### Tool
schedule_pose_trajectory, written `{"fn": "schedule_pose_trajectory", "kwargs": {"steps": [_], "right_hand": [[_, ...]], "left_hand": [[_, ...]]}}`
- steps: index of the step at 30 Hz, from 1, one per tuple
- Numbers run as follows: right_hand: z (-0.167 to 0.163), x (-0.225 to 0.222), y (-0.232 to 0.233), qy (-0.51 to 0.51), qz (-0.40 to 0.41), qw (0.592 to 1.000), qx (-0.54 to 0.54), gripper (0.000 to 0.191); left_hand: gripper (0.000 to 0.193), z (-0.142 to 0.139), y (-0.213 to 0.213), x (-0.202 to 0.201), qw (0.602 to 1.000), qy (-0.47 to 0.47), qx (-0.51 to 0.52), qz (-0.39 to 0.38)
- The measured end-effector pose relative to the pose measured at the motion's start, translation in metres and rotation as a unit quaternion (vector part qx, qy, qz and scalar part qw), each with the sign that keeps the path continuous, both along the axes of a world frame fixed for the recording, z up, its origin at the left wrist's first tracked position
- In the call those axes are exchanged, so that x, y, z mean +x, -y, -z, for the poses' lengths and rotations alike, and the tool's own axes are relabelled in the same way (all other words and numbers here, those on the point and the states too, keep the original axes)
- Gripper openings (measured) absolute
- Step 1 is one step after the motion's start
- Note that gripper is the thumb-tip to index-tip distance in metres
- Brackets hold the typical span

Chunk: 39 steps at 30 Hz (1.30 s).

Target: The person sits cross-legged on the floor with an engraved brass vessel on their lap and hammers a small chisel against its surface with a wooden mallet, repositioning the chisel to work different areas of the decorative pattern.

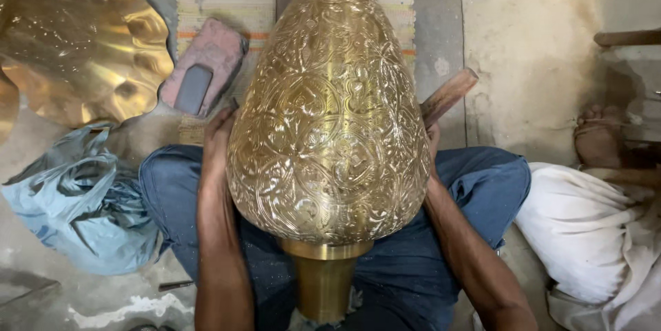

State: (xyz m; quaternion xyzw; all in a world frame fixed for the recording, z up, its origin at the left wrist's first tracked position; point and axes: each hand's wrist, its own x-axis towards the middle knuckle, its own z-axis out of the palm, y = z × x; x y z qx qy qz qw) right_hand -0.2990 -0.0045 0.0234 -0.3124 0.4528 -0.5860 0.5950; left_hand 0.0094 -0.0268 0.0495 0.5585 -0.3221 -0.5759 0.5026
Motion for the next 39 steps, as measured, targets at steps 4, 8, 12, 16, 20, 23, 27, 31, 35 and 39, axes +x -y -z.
{"fn": "schedule_pose_trajectory", "kwargs": {"steps": [4, 8, 12, 16, 20, 23, 27, 31, 35, 39], "right_hand": [[0.006, 0.001, 0.003, 0.02, -0.055, 0.998, 0.027, 0.025], [0.001, 0.008, 0.001, 0.029, -0.101, 0.993, 0.052, 0.026], [-0.003, 0.01, 0.006, 0.017, -0.101, 0.994, 0.048, 0.028], [0.001, 0.006, 0.014, -0.046, -0.021, 0.998, 0.034, 0.03], [0.006, -0.003, 0.016, -0.154, 0.136, 0.978, 0.029, 0.032], [0.007, -0.012, 0.013, -0.243, 0.175, 0.953, -0.034, 0.029], [0.005, -0.023, 0.002, -0.282, 0.185, 0.937, -0.092, 0.029], [-0.003, -0.03, -0.008, -0.291, 0.161, 0.936, -0.115, 0.028], [-0.021, -0.044, -0.021, -0.388, 0.096, 0.902, -0.161, 0.033], [-0.049, -0.054, -0.026, -0.483, 0.022, 0.855, -0.187, 0.035]], "left_hand": [[0.023, 0.007, -0.022, 0.002, 0.998, -0.001, 0.031, -0.048], [0.021, 0.014, -0.025, 0.006, 0.993, -0.013, 0.066, -0.093], [0.021, 0.019, -0.019, 0.007, 0.995, 0.038, 0.018, -0.096], [0.016, 0.011, -0.022, 0.008, 0.959, 0.129, -0.182, -0.173], [0.017, -0.025, -0.059, -0.002, 0.878, 0.374, -0.208, -0.215], [0.017, -0.052, -0.094, -0.025, 0.859, 0.383, -0.268, -0.21], [0.025, -0.068, -0.121, -0.058, 0.905, 0.26, -0.303, -0.144], [0.03, -0.069, -0.125, -0.082, 0.934, 0.162, -0.306, -0.085], [0.031, -0.071, -0.12, -0.096, 0.931, 0.127, -0.338, -0.059], [0.033, -0.074, -0.117, -0.102, 0.926, 0.15, -0.343, -0.05]]}}
